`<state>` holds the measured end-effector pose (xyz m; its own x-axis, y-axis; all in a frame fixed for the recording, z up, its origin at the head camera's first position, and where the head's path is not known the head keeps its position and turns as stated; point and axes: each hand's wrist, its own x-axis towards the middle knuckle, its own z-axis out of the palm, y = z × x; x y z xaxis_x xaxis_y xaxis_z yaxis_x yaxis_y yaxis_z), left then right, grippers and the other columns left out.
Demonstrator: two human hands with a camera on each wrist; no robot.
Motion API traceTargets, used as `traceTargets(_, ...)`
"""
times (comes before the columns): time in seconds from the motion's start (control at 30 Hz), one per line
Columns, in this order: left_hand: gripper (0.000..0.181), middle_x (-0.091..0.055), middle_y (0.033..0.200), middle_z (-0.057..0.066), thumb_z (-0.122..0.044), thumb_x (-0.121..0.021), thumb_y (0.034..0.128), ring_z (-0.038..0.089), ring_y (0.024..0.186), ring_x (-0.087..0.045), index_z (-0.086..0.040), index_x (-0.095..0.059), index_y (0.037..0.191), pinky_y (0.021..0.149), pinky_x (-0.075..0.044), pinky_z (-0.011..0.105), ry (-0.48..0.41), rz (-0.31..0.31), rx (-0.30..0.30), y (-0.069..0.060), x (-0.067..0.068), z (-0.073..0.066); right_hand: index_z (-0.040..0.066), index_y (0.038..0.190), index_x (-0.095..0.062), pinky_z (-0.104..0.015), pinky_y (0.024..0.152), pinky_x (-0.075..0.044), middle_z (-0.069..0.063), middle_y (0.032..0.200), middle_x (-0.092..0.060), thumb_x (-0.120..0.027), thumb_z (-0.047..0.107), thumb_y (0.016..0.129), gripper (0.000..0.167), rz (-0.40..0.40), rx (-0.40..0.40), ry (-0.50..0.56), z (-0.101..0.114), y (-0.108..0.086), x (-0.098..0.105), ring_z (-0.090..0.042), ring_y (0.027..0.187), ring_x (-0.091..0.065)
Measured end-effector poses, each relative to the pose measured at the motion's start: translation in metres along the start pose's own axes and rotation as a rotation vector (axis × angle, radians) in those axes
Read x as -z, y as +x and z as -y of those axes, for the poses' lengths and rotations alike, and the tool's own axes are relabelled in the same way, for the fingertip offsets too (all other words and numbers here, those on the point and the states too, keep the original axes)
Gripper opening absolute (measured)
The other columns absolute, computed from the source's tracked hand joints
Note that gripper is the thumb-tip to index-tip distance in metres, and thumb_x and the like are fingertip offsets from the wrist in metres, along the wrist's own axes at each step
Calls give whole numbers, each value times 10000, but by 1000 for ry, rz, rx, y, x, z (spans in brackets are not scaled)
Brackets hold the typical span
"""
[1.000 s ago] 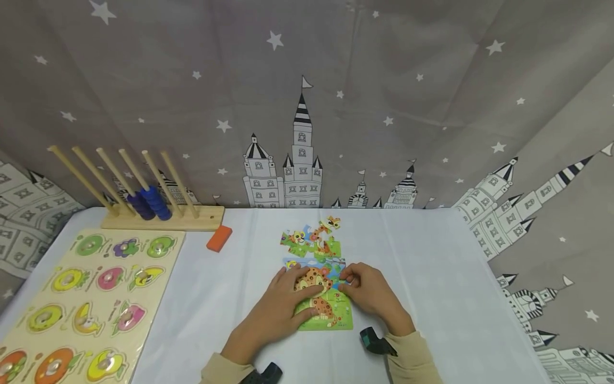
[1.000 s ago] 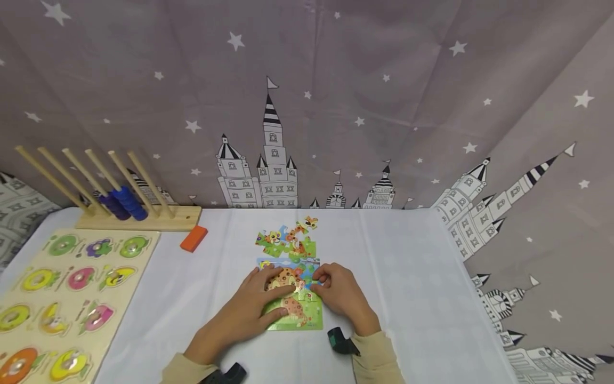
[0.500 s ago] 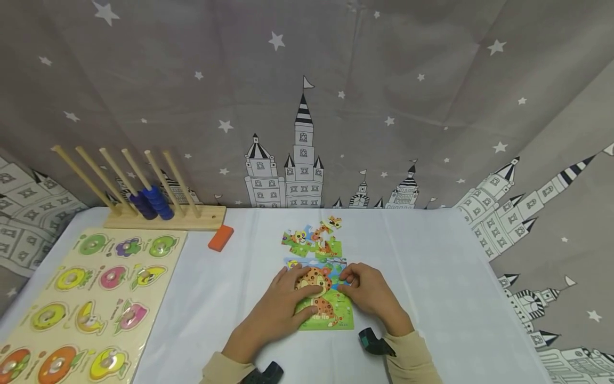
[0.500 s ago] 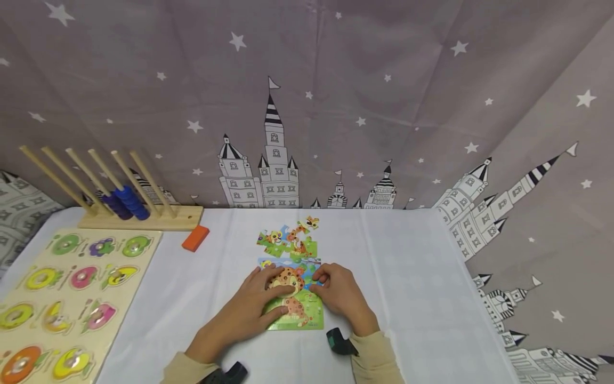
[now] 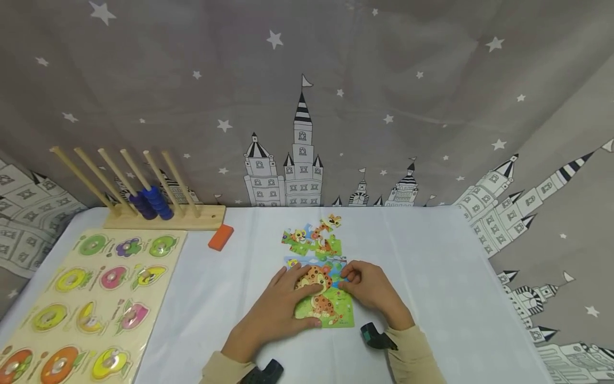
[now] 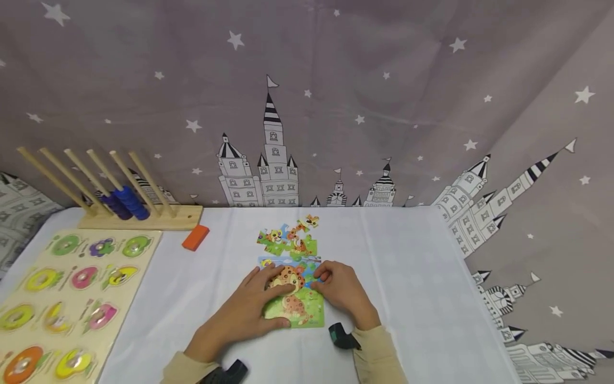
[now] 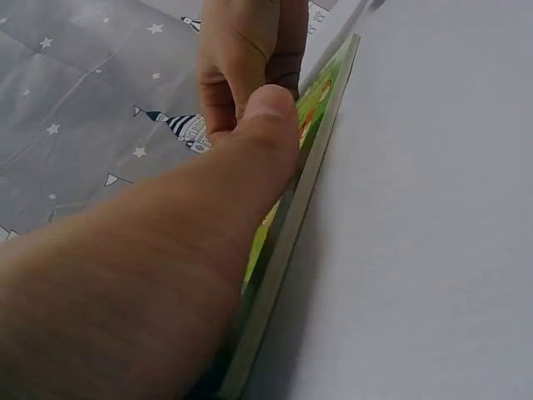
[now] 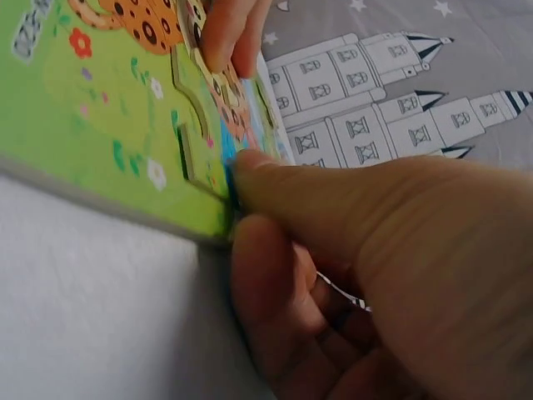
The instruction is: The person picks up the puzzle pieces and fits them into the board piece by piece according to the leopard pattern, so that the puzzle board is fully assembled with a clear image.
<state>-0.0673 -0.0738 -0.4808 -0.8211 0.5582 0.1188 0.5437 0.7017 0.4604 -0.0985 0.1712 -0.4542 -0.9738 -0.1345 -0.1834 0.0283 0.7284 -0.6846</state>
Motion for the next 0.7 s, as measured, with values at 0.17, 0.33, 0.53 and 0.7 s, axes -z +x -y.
traceTargets(0.17, 692, -370, 1641, 69, -725, -665, 824, 342, 1554, -283, -357, -593, 1406, 1279, -193, 567, -8, 14, -8, 3, 0, 0, 105, 1007, -707, -236, 654, -440, 6, 816, -642, -769, 220, 913, 161, -36, -48, 53, -7, 14, 7, -104, 690, -557)
traceTargets(0.33, 744, -353, 1651, 69, -741, -685, 795, 343, 1558, -270, -357, -582, 1424, 1281, -183, 569, -7, 42, 6, 1, 2, 0, 101, 1254, -668, -266, 730, -426, -27, 955, -630, -785, 269, 907, 403, -71, -17, 43, -8, 43, 8, -118, 781, -524)
traceTargets(0.53, 796, -345, 1657, 61, -778, -682, 765, 323, 1562, -268, -354, -586, 1433, 1279, -197, 567, 6, 50, 10, -2, 4, 0, 135, 1399, -623, -314, 721, -421, -90, 1069, -614, -823, 290, 871, 586, -15, 100, -88, 0, 74, 10, -167, 784, -498)
traceTargets(0.7, 800, -342, 1658, 70, -773, -687, 762, 327, 1562, -266, -348, -587, 1433, 1279, -193, 572, -4, 54, 14, -3, 5, -1, 123, 1249, -710, -348, 776, -463, -112, 1123, -634, -826, 291, 869, 432, 3, 107, -121, 3, 81, 10, -191, 861, -529)
